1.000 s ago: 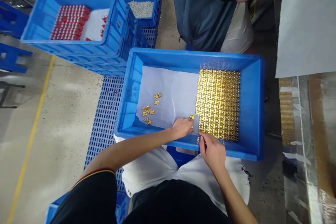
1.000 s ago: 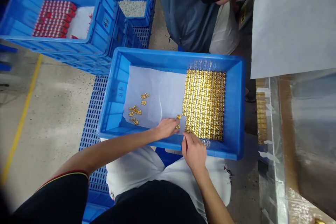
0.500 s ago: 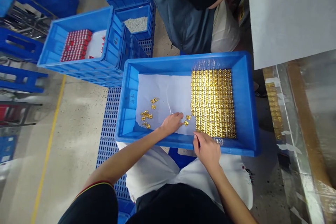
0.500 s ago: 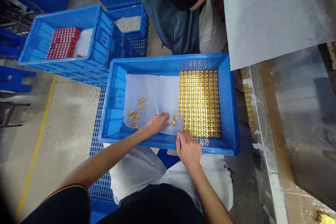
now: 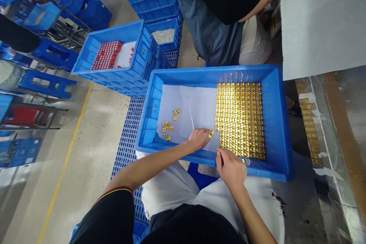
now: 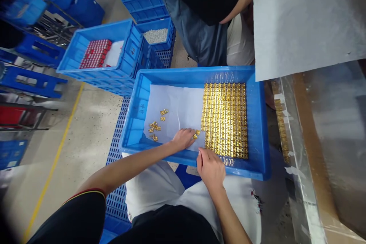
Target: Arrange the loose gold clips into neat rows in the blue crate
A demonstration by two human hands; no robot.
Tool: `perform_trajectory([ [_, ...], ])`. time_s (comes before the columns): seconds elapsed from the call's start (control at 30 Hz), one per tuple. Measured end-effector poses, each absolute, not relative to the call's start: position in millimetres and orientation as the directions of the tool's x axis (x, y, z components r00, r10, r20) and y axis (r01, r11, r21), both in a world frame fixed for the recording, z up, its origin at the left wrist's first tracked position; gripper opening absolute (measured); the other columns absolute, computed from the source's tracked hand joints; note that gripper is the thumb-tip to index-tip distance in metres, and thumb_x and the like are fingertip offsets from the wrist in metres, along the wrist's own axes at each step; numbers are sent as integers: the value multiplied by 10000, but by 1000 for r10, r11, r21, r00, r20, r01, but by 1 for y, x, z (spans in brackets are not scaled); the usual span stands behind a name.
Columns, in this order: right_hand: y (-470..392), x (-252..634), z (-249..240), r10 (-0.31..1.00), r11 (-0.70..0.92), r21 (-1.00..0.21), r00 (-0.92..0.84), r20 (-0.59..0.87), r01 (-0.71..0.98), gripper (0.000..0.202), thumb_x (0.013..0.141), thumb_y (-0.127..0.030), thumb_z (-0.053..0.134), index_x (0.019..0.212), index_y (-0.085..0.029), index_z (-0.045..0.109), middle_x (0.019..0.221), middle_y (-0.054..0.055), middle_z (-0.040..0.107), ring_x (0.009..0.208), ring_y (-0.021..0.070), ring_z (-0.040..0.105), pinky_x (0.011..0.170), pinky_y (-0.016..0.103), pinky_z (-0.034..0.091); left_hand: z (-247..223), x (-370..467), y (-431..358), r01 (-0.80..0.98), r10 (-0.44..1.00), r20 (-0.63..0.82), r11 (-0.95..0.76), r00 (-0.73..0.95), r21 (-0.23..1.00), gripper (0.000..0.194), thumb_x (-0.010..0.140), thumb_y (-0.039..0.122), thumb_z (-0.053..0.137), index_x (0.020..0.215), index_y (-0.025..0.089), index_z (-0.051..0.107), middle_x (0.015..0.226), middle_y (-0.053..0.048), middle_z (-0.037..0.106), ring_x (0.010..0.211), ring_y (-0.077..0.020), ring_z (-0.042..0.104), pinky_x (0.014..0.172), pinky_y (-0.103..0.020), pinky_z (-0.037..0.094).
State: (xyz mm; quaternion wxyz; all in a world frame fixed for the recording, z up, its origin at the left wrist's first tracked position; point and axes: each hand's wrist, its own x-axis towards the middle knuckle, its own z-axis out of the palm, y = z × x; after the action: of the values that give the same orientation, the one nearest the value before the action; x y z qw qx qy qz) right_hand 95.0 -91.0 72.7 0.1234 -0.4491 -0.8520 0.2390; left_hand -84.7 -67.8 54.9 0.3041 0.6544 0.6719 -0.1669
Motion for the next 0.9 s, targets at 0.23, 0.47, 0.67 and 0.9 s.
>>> perform_trajectory([
  [0.23, -91, 94, 70, 816, 559, -466, -554, 165, 686, 326, 973, -204, 390, 942, -204, 714, 835, 38, 747, 697, 141, 647, 653, 239, 402, 60, -97, -68, 966, 792, -595, 28, 136, 258, 248, 936, 152, 470, 1175, 171, 536, 1135, -110, 648, 1092, -228, 631, 965, -344, 484],
  [0.47, -90, 93, 70, 808, 583, -469, -535, 247, 664, 290, 968, -192, 425, 918, -189, 711, 814, 45, 746, 672, 134, 641, 631, 237, 387, 83, -180, -82, 899, 806, -418, 431, -420, -71, 289, 966, 215, 438, 1234, 196, 544, 1205, -133, 607, 1114, -252, 612, 957, -361, 482],
  [0.67, -91, 93, 70, 818, 565, -466, -537, 207, 681, 322, 977, -201, 398, 936, -195, 717, 832, 44, 752, 690, 141, 651, 641, 235, 398, 74, -202, -82, 894, 705, -566, 424, -427, -147, 305, 992, 210, 371, 1207, 148, 579, 1126, -152, 649, 1028, -268, 660, 844, -341, 496],
  [0.9, -91, 93, 70, 814, 568, -469, -545, 200, 676, 310, 966, -183, 412, 939, -180, 721, 834, 56, 750, 700, 146, 650, 666, 238, 402, 62, -152, -87, 946, 753, -571, -262, 325, 193, 208, 942, 122, 472, 1031, 202, 643, 959, -69, 652, 888, -181, 662, 765, -264, 479],
])
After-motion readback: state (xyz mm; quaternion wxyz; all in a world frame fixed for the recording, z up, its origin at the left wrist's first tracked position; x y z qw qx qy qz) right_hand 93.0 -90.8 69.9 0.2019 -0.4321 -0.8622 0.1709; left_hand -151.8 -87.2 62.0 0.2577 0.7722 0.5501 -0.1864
